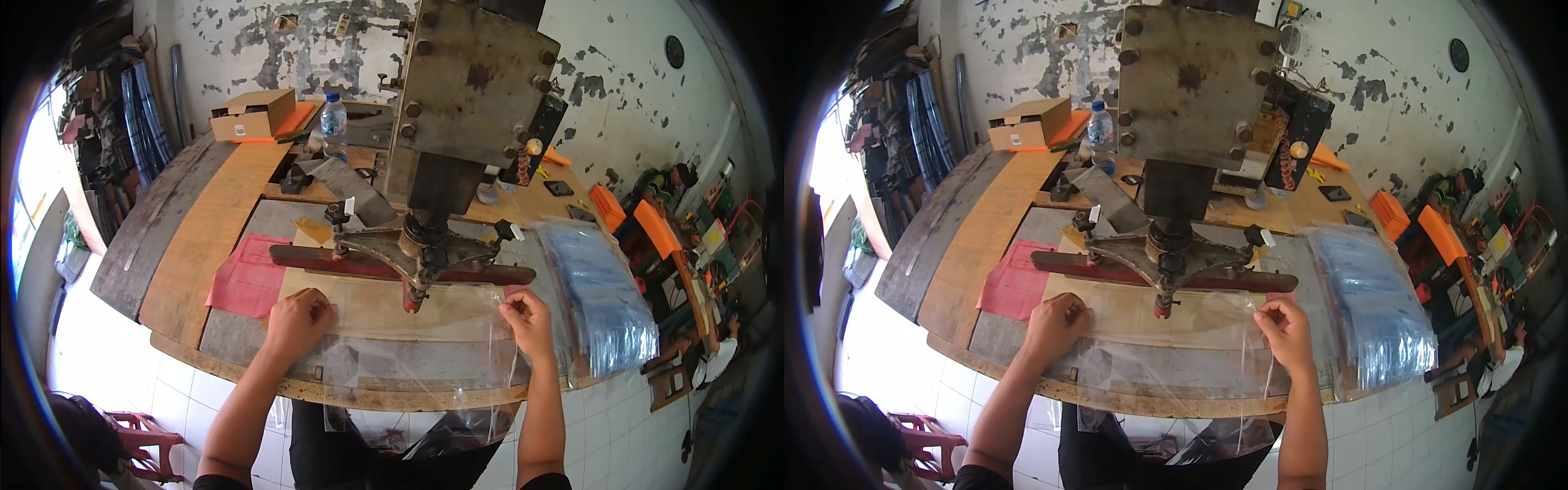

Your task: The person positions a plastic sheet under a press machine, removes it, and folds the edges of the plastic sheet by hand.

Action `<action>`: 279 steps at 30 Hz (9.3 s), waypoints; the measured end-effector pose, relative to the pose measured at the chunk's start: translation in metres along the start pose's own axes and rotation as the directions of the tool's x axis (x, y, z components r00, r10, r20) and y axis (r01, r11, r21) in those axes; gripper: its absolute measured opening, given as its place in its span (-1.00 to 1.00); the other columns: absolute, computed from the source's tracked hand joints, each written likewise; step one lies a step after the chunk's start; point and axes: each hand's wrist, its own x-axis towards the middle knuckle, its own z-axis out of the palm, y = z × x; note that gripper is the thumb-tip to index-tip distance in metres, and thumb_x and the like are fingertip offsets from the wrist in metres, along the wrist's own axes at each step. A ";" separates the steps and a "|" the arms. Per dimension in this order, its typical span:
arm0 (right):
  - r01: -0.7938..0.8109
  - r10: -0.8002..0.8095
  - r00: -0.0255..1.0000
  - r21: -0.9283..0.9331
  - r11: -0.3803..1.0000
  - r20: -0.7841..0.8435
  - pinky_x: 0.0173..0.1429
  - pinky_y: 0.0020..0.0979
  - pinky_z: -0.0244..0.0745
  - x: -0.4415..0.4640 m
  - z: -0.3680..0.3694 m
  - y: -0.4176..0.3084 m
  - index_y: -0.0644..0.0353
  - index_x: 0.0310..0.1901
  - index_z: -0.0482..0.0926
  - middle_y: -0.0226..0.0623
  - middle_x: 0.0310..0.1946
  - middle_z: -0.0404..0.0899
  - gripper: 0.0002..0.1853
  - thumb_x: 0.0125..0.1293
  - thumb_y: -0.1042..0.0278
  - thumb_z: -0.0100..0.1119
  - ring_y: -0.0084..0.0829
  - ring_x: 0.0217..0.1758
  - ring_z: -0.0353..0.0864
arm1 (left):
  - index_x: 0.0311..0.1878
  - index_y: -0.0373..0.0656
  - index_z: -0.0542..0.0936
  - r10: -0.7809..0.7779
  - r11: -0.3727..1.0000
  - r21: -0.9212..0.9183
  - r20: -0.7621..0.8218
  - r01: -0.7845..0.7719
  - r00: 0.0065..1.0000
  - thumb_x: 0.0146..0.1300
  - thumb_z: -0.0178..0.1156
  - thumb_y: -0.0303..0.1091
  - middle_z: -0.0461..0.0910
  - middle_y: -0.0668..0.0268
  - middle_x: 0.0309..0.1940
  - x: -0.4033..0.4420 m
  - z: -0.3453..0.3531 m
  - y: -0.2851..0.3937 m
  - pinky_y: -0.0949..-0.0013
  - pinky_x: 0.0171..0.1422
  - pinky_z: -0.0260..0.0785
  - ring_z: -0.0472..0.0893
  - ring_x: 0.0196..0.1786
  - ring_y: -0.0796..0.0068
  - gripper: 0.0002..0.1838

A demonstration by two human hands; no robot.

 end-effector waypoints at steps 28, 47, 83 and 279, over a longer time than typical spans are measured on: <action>0.339 -0.204 0.889 0.290 0.895 -0.410 -0.49 -0.52 0.40 -0.079 -0.017 -0.125 0.22 -0.13 0.43 -0.26 -0.22 0.55 -0.82 0.50 0.31 0.18 -0.57 -0.42 0.48 | -0.03 -0.38 0.47 0.104 0.499 -0.828 -0.238 -0.257 0.966 0.42 0.14 -0.51 0.71 -0.04 -0.17 -0.076 -0.084 0.077 0.34 -0.26 0.67 0.74 -0.26 0.34 -0.85; 0.327 -0.215 0.897 0.252 0.911 -0.385 -0.04 -0.34 0.55 -0.098 -0.017 -0.108 0.24 -0.06 0.46 -0.19 -0.15 0.57 -0.77 0.46 0.29 0.25 -0.40 -0.15 0.58 | 0.05 -0.34 0.44 0.130 0.480 -0.779 -0.391 -0.403 0.911 0.43 0.23 -0.49 0.74 -0.03 -0.09 -0.085 -0.077 0.092 0.42 -0.16 0.64 0.78 -0.17 0.32 -0.76; 0.508 -0.495 0.856 -0.062 0.859 0.151 -0.25 -0.41 0.68 -0.087 0.063 -0.165 0.25 -0.06 0.75 -0.20 -0.21 0.75 -0.74 0.21 0.64 0.49 -0.39 -0.21 0.80 | 0.13 -0.29 0.41 0.113 0.570 -0.818 -0.025 -0.085 0.993 0.46 0.22 -0.62 0.79 0.07 -0.18 -0.104 -0.025 0.099 0.44 -0.15 0.62 0.78 -0.24 0.48 -0.74; -0.016 -0.007 0.959 0.076 0.997 0.285 -0.31 -0.58 0.34 -0.091 0.045 -0.160 0.22 0.00 0.75 -0.41 -0.36 0.82 -0.82 0.39 0.47 0.37 -0.69 -0.32 0.70 | 0.12 -0.44 0.56 0.108 0.795 -0.606 0.091 -0.031 0.990 0.36 0.43 0.08 0.77 0.07 -0.11 -0.104 -0.056 0.059 0.23 0.16 0.58 0.77 -0.04 0.28 -0.33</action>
